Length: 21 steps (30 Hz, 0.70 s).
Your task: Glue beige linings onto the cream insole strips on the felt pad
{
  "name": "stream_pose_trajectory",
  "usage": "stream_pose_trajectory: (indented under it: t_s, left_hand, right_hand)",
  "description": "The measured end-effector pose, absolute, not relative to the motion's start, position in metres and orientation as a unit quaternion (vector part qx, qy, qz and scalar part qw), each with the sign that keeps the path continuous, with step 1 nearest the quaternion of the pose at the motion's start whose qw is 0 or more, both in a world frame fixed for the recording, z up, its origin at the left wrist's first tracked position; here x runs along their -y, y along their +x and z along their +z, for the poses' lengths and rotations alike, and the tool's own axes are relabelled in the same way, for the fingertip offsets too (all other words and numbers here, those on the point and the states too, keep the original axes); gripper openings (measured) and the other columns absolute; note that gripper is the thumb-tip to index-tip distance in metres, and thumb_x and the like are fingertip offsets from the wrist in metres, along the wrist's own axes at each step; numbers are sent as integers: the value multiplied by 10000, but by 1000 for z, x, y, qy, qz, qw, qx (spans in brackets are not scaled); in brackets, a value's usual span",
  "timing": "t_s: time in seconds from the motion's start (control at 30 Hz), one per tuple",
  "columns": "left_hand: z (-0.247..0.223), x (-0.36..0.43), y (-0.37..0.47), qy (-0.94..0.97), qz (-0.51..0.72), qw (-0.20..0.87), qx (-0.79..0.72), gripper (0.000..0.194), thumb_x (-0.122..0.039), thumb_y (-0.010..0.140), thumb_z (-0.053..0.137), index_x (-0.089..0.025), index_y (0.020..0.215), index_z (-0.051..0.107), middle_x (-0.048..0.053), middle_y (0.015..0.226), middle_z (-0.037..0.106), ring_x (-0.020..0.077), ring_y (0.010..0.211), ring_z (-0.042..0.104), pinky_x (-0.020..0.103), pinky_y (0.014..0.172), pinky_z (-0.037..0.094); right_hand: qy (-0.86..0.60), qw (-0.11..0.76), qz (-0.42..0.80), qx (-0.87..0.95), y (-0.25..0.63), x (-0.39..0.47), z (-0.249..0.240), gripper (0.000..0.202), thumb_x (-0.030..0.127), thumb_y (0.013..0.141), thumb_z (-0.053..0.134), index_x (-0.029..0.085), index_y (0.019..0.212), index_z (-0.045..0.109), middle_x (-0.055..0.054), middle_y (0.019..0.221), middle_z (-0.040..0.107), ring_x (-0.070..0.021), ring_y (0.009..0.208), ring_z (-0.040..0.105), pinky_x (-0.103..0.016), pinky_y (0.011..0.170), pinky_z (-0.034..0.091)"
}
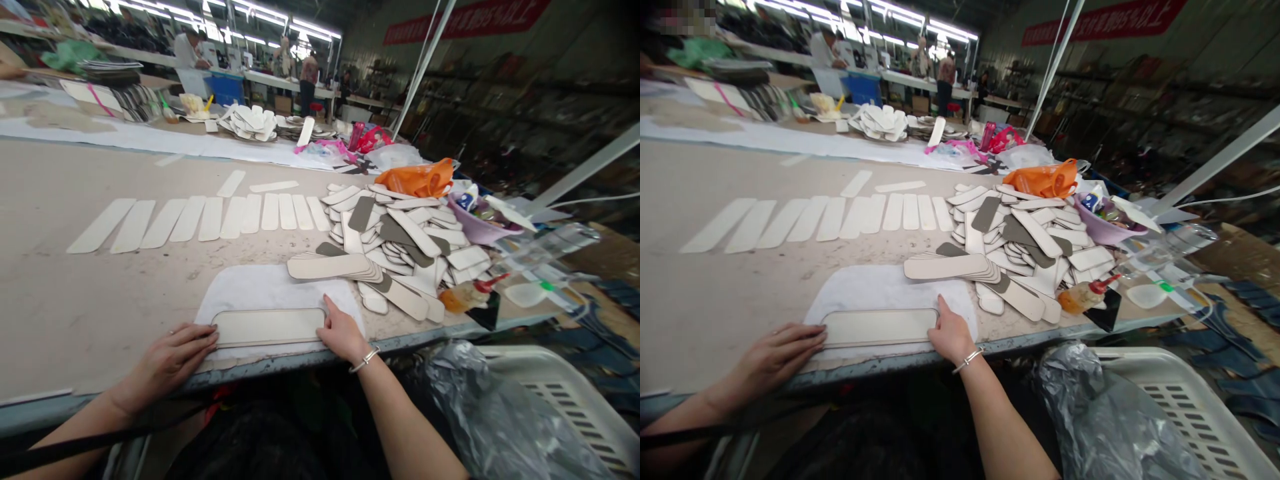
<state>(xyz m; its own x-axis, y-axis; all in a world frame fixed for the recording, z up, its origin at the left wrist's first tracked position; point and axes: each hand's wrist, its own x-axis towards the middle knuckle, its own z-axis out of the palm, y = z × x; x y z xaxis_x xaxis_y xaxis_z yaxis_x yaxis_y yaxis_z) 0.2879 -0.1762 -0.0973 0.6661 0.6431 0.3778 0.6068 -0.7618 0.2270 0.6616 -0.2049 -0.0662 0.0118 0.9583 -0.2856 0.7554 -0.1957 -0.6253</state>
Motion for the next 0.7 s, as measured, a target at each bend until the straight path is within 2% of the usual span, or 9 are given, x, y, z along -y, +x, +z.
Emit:
stream_pose_trajectory:
  t_s: [0.3,0.5,0.7]
  left_hand:
    - [-92,179,296,908,243,39,-339,208,-218,839,537,-254,971,694,45,1013,684,159,917,619,300,863,487]
    - [-87,181,301,911,241,44,-331,206,-164,831,531,-216,975,670,67,995,671,172,928,598,316,840,489]
    - [-87,182,302,912,220,38,-345,220,-172,839,519,-217,1003,659,71,1032,656,183,964,577,336,879,473]
  right_hand:
    - [-702,162,324,613,661,207,-72,790,182,684,530,117,1430,277,25,685,647,-151,648,571,-242,627,387]
    - [-717,135,314,607,661,205,-73,746,217,714,524,131,1420,303,11,678,657,-173,673,594,-253,649,398]
    - [-743,66,249,618,659,203,-68,660,289,803,461,130,1422,297,-98,891,683,-231,836,626,-302,734,422]
